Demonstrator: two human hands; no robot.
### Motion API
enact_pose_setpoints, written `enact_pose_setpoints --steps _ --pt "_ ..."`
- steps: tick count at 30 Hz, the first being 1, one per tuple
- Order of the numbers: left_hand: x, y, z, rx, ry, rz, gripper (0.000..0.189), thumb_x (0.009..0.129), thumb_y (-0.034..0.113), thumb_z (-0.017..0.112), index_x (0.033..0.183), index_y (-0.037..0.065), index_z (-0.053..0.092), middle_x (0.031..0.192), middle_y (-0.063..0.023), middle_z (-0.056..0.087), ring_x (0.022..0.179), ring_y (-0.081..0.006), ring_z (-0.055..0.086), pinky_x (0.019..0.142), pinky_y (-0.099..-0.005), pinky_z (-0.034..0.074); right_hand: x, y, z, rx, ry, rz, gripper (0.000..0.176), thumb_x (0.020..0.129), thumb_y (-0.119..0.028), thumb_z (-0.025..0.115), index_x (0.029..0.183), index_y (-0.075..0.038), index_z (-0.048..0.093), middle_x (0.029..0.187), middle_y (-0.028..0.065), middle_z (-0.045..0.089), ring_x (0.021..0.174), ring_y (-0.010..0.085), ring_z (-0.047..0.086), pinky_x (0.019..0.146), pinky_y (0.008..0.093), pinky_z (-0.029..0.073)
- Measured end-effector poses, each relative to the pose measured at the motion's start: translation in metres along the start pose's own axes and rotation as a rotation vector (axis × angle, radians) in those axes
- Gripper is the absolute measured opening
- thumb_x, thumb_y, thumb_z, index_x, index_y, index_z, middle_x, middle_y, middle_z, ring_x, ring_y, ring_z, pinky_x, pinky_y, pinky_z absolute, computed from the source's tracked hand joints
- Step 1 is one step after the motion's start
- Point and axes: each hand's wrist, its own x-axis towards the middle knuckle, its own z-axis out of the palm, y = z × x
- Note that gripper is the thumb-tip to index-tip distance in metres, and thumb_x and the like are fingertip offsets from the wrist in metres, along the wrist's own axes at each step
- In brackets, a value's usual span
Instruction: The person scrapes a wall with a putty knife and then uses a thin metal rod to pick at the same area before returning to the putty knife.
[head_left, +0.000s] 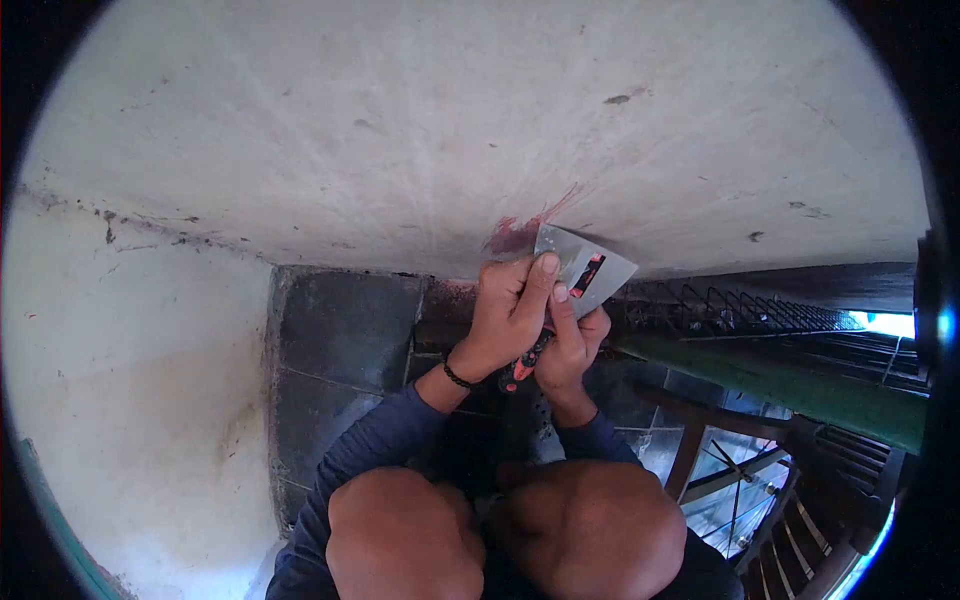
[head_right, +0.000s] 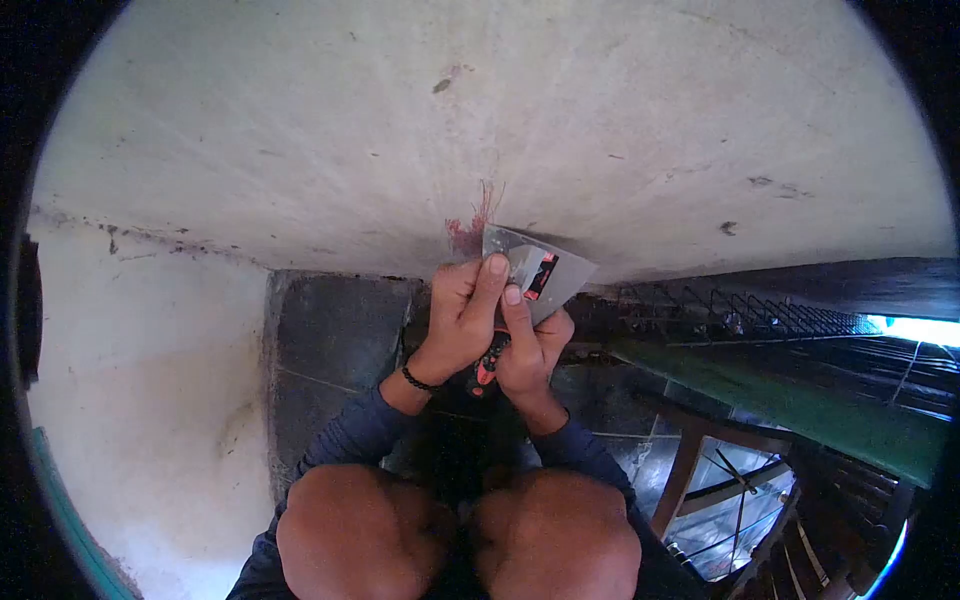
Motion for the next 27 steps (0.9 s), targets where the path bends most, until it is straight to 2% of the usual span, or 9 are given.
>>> enact_pose_setpoints --steps 3,7,10,16,23,27 --pt "0.004 0.011 -0.002 0.002 -0.011 0.016 0.038 0.097 0.023 0.046 0.069 -0.001 0.054 0.055 -0.0008 0.048 0.055 -0.0047 0.041 0.047 -0.0265 0.035 0.004 -0.006 0.001 -0.027 -0.026 -0.059 0.018 0.092 -0.016 0.055 0.093 0.001 0.061 0.086 0.0032 0.063 0.075 0.0072 0.055 0.067 0.0222 0.042" --pt "0.004 0.014 -0.003 -0.016 -0.012 0.016 0.038 0.097 0.023 0.046 0.070 -0.002 0.054 0.055 -0.0018 0.047 0.056 -0.0050 0.041 0.047 -0.0265 0.035 0.001 -0.005 0.006 0.035 0.019 -0.012 0.017 0.091 -0.014 0.055 0.092 0.002 0.062 0.085 0.0029 0.063 0.075 0.0075 0.055 0.067 0.0226 0.042" --pt "-0.002 -0.002 0.001 0.023 0.014 0.000 0.037 0.095 0.020 0.049 0.066 -0.003 0.052 0.051 -0.0073 0.048 0.048 -0.0078 0.042 0.043 -0.0292 0.033 -0.004 0.005 0.002 0.049 0.063 0.038 0.016 0.091 -0.012 0.056 0.091 0.003 0.062 0.083 0.0019 0.063 0.076 0.0073 0.054 0.067 0.0237 0.043" --pt "-0.003 0.001 0.005 -0.060 0.080 -0.008 0.038 0.096 0.020 0.049 0.066 -0.002 0.052 0.050 -0.0053 0.046 0.050 -0.0060 0.041 0.043 -0.0286 0.033 -0.005 0.003 -0.004 0.011 0.003 0.048 0.016 0.091 -0.012 0.055 0.089 0.002 0.063 0.082 0.0006 0.063 0.076 0.0070 0.054 0.067 0.0233 0.043" --pt "0.000 -0.002 -0.001 0.001 0.014 0.004 0.037 0.096 0.021 0.048 0.067 -0.002 0.052 0.051 -0.0053 0.046 0.051 -0.0063 0.041 0.045 -0.0286 0.034 -0.003 0.002 0.005 0.061 0.055 0.025 0.016 0.091 -0.011 0.055 0.090 0.002 0.062 0.084 0.0023 0.063 0.076 0.0077 0.055 0.067 0.0233 0.043" --pt "0.009 0.020 -0.005 0.031 -0.024 0.051 0.037 0.096 0.022 0.047 0.068 -0.002 0.052 0.052 -0.0044 0.045 0.054 -0.0057 0.040 0.046 -0.0283 0.034 0.002 -0.007 0.008 0.039 0.034 -0.009 0.017 0.092 -0.015 0.053 0.093 0.000 0.060 0.083 0.0016 0.062 0.073 0.0061 0.053 0.066 0.0210 0.041"
